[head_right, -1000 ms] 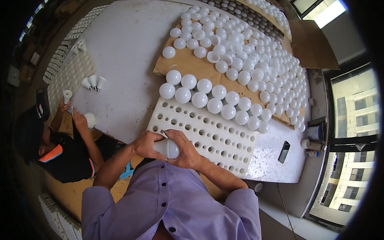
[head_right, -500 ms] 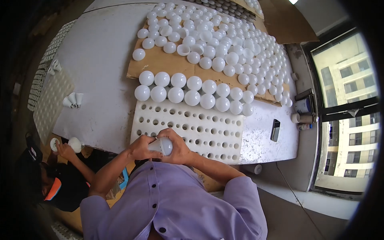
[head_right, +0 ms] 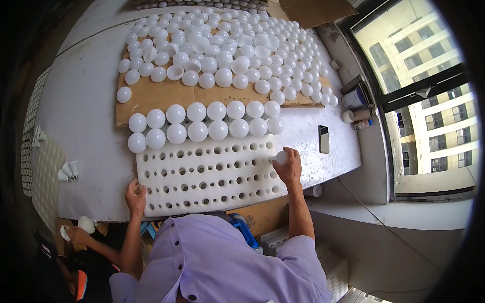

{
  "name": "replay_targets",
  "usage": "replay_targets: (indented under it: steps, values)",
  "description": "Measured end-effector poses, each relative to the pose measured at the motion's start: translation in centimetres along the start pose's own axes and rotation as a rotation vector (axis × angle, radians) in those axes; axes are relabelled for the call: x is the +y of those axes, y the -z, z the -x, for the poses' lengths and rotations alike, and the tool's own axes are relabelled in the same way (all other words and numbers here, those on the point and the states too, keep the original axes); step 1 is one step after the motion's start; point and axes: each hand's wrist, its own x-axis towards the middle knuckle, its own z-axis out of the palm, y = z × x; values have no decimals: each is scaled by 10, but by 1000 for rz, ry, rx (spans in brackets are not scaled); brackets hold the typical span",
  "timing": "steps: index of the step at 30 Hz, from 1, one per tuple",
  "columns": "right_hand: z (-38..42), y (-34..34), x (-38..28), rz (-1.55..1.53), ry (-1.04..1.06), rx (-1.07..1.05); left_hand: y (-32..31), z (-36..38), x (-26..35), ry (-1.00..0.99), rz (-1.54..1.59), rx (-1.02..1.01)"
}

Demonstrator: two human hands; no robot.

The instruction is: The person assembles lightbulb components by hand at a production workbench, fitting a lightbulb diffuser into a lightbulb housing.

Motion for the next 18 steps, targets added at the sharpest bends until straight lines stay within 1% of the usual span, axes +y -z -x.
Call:
replay_targets:
  steps: [1,3,4,5,7,8,9,10,11,12,13,15,17,18]
  values:
    - [-1,-1,1,0,-2,5,-3,-1,-1,9,70,65]
    - [-4,-4,-4,-9,-66,-125,-2,0,-4,21,52,60]
    - [-5,-1,-8,11,10,-101,1,0,-6,-5,-4,82]
    - [-15,-1,-7,1,16,-96,3,-2,-8,-33,-63,107]
    - [-36,2,-3,-196,36,80,5,-2,-6,-46,-120,134]
    - [-55,4,-4,-253,25,115,3,-1,-4,18,-118,115]
    - [-78,12,-16,-282,-5,106,3,0,-3,80,-116,94]
    - [-102,13,-18,-229,-25,88,4,-1,-12,75,-124,92]
    - [-128,11,-16,-174,-51,87,4,-2,-27,182,-21,-61]
    - [-156,4,-9,-141,-120,88,4,-1,-37,292,84,-209]
    - [-185,4,-5,-166,-225,5,4,1,-37,292,81,-198]
    - [-236,-37,44,-130,-203,-43,4,6,-34,317,230,-158]
    - [-260,-41,39,-154,-276,-175,5,10,-46,348,261,-115]
    - [-270,-42,33,-185,-315,-235,5,11,-59,354,196,-136]
